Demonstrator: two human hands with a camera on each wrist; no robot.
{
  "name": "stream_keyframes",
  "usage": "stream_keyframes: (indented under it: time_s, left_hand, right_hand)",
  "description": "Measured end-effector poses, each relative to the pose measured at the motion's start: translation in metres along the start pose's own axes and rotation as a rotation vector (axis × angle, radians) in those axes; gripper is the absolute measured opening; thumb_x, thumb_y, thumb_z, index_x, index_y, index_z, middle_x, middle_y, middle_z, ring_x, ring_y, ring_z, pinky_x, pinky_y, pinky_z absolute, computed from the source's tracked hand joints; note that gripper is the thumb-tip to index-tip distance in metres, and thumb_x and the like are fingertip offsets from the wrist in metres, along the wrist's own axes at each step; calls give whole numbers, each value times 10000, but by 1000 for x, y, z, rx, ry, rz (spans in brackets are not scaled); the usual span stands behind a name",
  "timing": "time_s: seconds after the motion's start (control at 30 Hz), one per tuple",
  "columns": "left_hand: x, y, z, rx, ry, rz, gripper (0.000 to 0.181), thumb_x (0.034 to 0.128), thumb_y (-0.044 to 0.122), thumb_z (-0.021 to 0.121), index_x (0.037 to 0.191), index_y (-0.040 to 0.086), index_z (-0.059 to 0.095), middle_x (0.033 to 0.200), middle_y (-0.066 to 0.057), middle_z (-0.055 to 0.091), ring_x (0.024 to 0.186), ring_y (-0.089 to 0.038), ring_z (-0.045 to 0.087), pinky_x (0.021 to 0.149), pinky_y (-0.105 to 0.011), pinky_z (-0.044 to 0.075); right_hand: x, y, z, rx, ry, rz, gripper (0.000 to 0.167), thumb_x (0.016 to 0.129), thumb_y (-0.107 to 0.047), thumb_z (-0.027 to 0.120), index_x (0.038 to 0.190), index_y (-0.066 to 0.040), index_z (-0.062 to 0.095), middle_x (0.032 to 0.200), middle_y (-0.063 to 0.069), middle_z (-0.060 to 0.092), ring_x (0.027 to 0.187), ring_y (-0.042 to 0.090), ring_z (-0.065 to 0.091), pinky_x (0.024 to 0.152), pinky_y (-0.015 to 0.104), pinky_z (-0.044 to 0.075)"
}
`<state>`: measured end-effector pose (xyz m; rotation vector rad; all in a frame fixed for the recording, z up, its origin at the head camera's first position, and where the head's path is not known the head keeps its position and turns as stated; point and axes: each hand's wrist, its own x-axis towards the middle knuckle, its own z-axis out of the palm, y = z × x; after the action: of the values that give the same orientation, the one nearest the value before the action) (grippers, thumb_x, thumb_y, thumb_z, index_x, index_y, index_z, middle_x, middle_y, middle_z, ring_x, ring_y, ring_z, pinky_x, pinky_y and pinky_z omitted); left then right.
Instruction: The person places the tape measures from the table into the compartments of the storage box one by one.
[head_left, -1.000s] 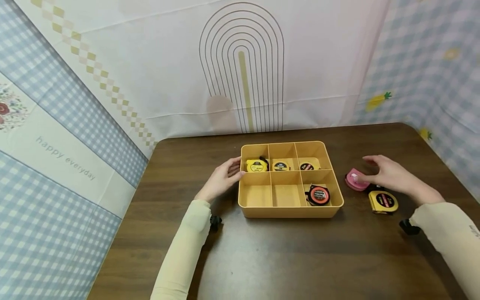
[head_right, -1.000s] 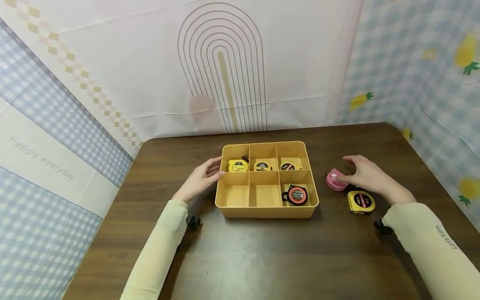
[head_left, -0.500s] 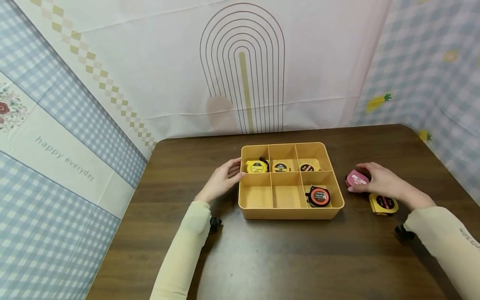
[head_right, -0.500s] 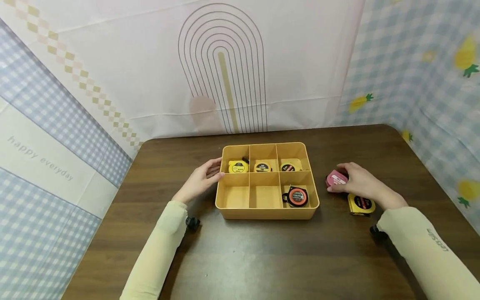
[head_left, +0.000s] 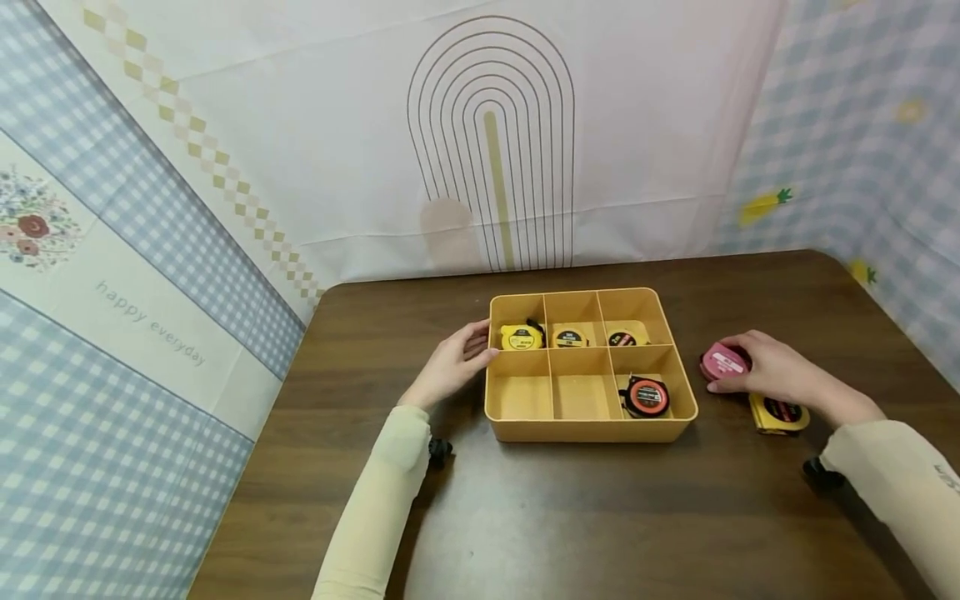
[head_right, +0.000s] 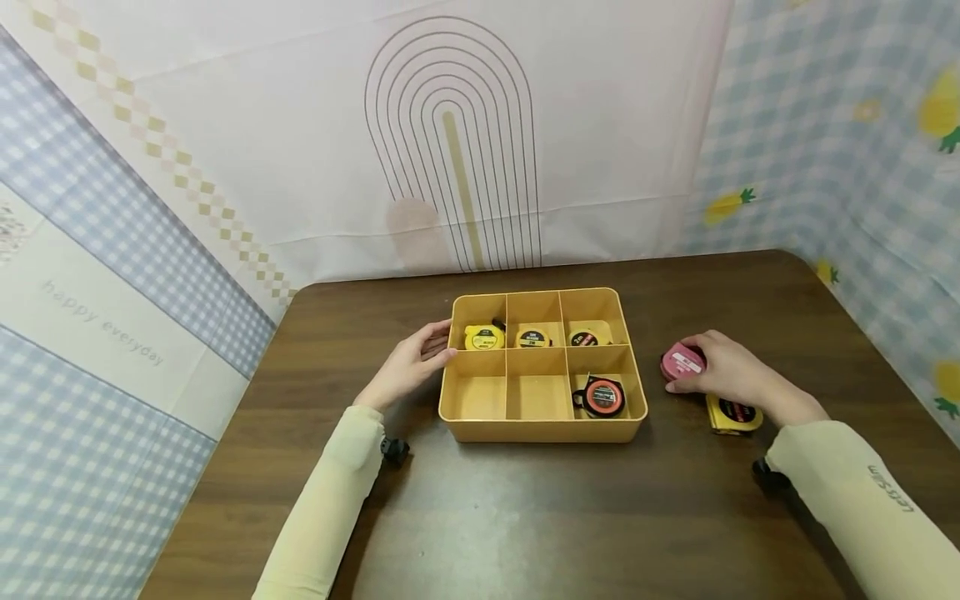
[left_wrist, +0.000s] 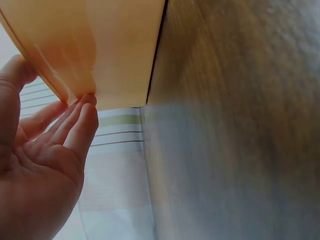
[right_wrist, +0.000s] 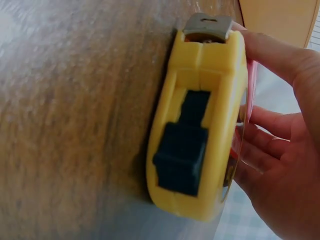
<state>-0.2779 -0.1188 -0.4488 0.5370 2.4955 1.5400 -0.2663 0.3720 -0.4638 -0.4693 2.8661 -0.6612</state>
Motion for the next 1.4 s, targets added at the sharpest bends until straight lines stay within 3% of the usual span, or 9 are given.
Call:
stream_keyframes:
  time_s: [0.33,0.7,1.0,1.4]
  left_hand:
    - [2,-6,5,-2,25,2,575,997,163,659,1492,-22,432,1471,-190,508,1329,-262,531,1078,-341,448]
    - [2,-7,6,-17,16,1,594,996,192,664,1501,-7,424,1477,-187,503,1341,-260,520,1089,-355,438]
    - [3,-8,4,-15,10,0,584,999,170,657,1505,-2,420,1474,-189,504,1336,-261,525,1078,-339,447]
    - [4,-9,5,-22,13,8,585,1000,173,657,1503,-8,420,1485,-198,491,1343,-275,518,1082,-354,444]
  right_hand:
    - [-2,1,3,-1,39,-7,805,783,-486,847,1272,101,593,1105,209,590,924,285,582,765,443,492]
    - [-1,3,1,-22,5,5,901,786,-496,840,1310,166,527,1133,267,573,932,309,585,759,454,497]
    - [0,4,2,-19,12,-21,823,786,-422,856,1248,189,553,1081,250,586,879,273,577,714,400,489]
    - [3,4,-4,-10,2,4,826,802,-412,838,1275,191,530,1112,281,574,916,317,589,742,428,492]
